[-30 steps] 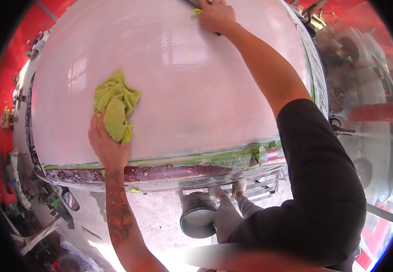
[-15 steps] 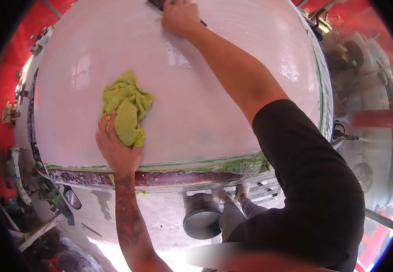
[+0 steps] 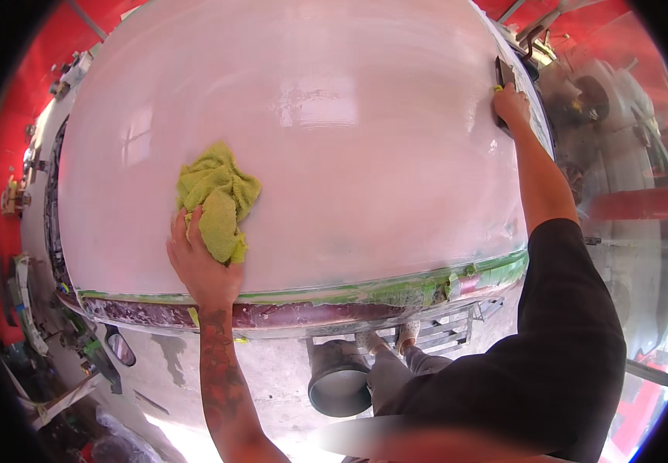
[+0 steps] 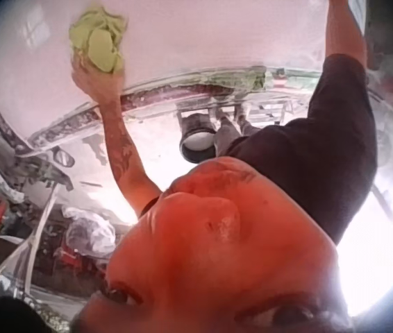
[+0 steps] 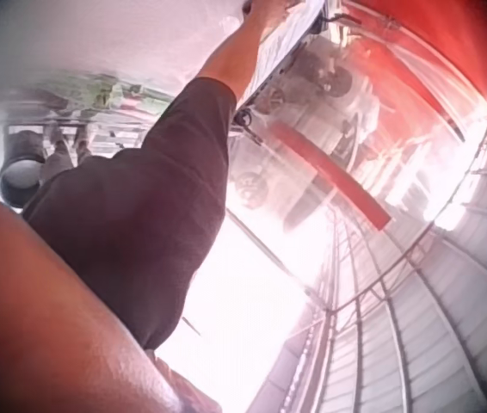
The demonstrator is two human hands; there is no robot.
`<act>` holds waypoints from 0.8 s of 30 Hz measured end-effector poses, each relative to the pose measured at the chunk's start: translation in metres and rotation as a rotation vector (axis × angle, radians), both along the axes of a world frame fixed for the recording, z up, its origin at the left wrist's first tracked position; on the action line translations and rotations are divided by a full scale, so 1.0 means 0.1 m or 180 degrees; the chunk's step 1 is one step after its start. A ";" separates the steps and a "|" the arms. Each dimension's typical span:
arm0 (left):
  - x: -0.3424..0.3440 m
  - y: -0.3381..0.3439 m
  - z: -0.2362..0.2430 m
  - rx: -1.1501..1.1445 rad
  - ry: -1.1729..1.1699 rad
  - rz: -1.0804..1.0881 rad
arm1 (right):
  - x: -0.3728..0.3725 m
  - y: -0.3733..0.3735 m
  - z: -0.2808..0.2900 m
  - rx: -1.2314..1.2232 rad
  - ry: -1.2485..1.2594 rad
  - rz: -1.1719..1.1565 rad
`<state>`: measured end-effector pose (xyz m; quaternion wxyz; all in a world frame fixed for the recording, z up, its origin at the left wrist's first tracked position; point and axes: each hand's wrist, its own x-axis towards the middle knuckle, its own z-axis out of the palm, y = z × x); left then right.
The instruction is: Sand the filler on the roof of a vehicle using a sanding block and water.
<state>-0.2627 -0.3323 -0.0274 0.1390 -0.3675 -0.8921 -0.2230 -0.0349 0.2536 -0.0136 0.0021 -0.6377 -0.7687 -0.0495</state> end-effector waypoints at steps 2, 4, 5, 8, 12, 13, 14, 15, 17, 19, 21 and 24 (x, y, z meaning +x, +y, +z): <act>0.02 -0.07 0.07 -0.0081 0.0036 0.0063 | -0.51 -0.18 -0.05 0.0276 0.0250 0.0131; 0.04 -0.13 0.10 -0.0187 0.0031 0.0091 | -1.33 -0.83 0.07 0.0466 0.0439 0.0956; 0.03 -0.14 0.09 -0.0153 0.0009 0.0092 | -1.78 -1.22 0.10 0.0729 0.0643 0.1464; 0.01 -0.05 -0.01 -0.0022 -0.0048 -0.0020 | -2.80 -2.38 0.17 0.0748 0.0860 0.2686; -0.04 -0.09 0.00 0.0101 -0.0014 -0.0047 | -2.91 -2.69 0.21 0.0382 0.0633 0.3263; -0.05 -0.15 -0.02 0.0085 -0.0034 -0.0030 | -2.71 -2.56 0.17 0.0360 0.0662 0.3271; -0.05 -0.22 0.02 0.0028 0.0017 0.0012 | -2.47 -2.42 0.19 0.0341 0.0710 0.3282; -0.05 -0.21 0.04 0.0023 0.0057 0.0011 | -2.19 -2.14 0.15 0.0389 0.0734 0.2947; -0.04 -0.14 0.00 0.0063 0.0021 -0.0012 | -1.43 -1.49 0.14 0.0488 0.0668 0.2325; -0.05 -0.11 0.05 0.0089 0.0025 0.0002 | -0.67 -0.88 0.06 0.0378 0.0532 0.1350; -0.01 -0.06 0.04 -0.0047 -0.0033 0.0052 | -0.20 -0.53 0.06 0.0090 0.0279 0.0470; 0.02 -0.14 0.06 -0.0121 0.0001 0.0125 | -0.54 -0.78 0.03 0.0267 0.0383 0.0479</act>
